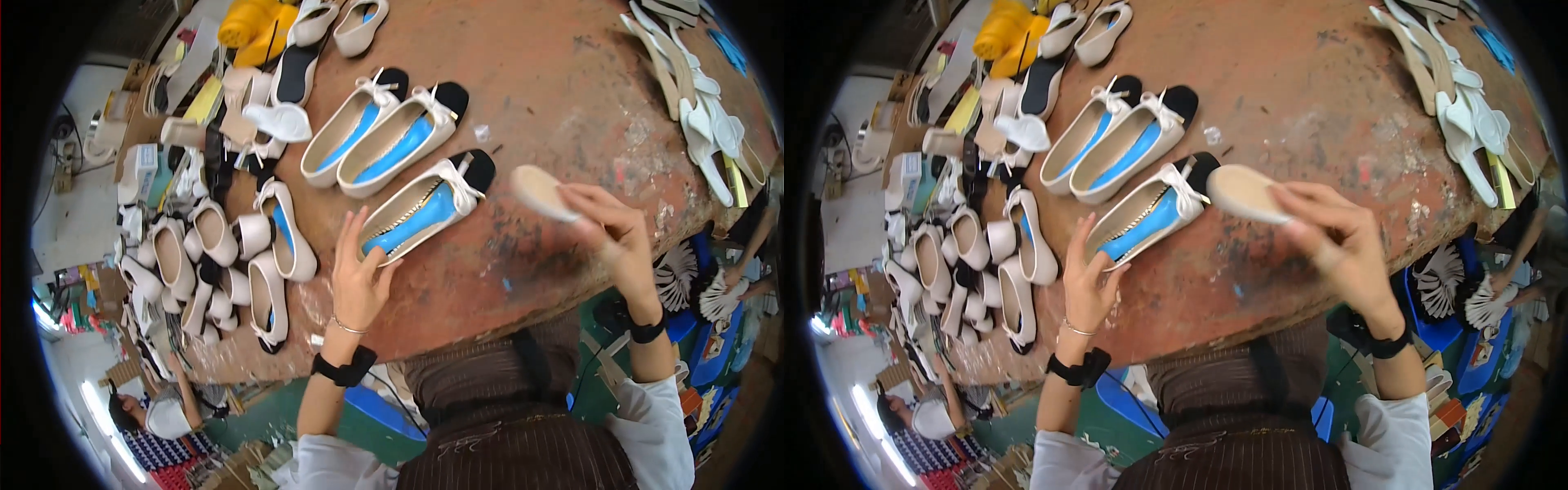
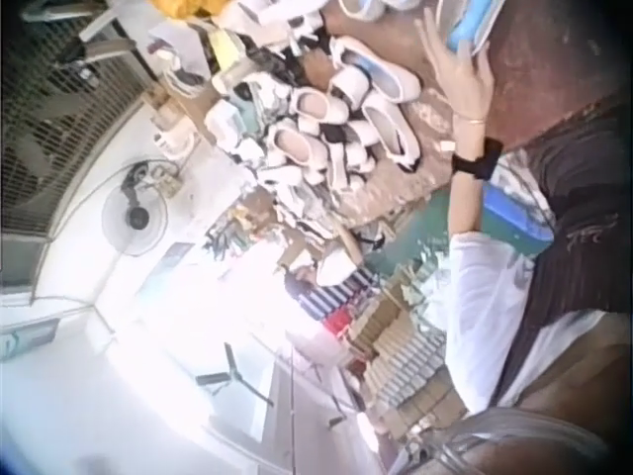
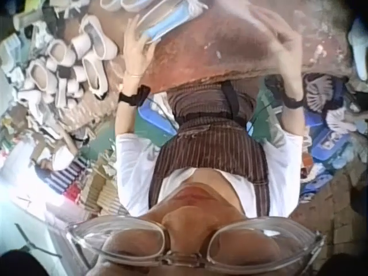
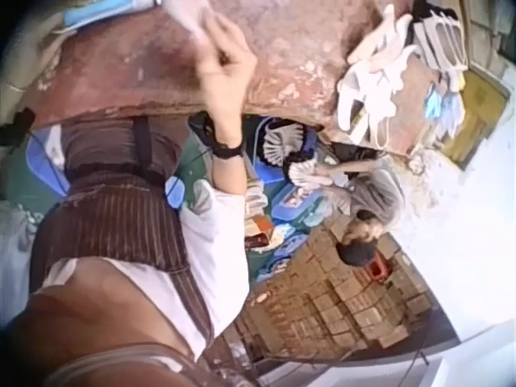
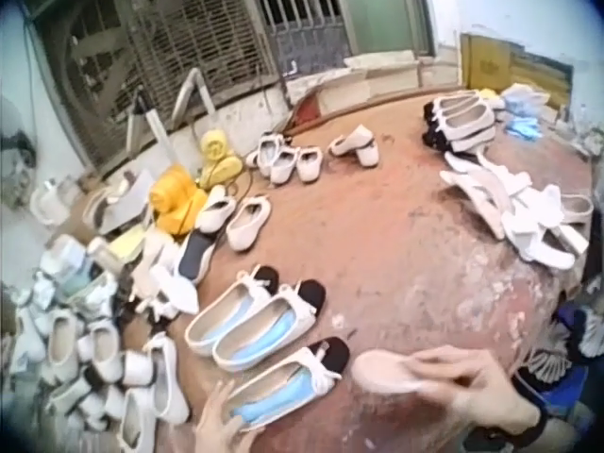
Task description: Inserting and pressing down cushioned insoles into assembled women's shoes.
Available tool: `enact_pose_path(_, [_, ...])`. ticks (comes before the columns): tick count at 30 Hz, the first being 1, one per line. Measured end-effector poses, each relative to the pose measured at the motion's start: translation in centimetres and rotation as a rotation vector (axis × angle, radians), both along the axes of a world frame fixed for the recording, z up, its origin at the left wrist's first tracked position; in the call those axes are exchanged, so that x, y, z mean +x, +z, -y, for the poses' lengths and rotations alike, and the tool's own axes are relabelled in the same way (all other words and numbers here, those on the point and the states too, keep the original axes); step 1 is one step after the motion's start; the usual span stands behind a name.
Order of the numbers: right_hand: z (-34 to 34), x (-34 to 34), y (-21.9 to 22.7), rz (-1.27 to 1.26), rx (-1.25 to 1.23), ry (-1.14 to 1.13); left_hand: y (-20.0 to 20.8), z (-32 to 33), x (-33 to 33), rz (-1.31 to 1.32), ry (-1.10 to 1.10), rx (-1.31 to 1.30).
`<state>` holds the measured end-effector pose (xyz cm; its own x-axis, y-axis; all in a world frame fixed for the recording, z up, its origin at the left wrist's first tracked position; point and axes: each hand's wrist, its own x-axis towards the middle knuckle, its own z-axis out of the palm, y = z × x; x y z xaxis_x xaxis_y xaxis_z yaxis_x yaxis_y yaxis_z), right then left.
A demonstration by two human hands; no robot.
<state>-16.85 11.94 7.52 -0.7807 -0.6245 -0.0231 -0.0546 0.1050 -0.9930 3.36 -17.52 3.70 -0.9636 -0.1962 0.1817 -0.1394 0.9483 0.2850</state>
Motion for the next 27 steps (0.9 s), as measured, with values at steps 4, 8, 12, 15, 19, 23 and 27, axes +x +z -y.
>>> enact_pose_path(4, [3.8,4.2,-1.2,-0.751,0.101,0.311,-0.4,-1.3,6.4,-0.009,0.055,0.284])
enact_pose_path(8, [8.0,8.3,-3.8,-0.767,0.073,0.468,-1.3,-1.8,12.0,-0.04,0.08,0.239])
enact_pose_path(12, [12.5,11.8,-6.0,-0.803,0.082,0.629,-4.7,-2.7,13.2,-0.1,0.195,0.262])
enact_pose_path(15, [14.8,13.7,-6.8,-0.716,0.031,0.701,-6.7,-3.6,13.0,-0.41,0.322,0.656])
enact_pose_path(19, [16.5,14.9,-7.3,-0.69,0.062,0.786,-7.6,-3.9,13.0,-0.482,0.358,0.653])
enact_pose_path(23, [17.1,15.3,-7.7,-0.675,0.1,0.79,-7.9,-3.5,13.4,-0.462,0.314,0.627])
enact_pose_path(27, [16.9,15.7,-8.1,-0.696,0.139,0.794,-8.4,-3.4,13.6,-0.464,0.273,0.635])
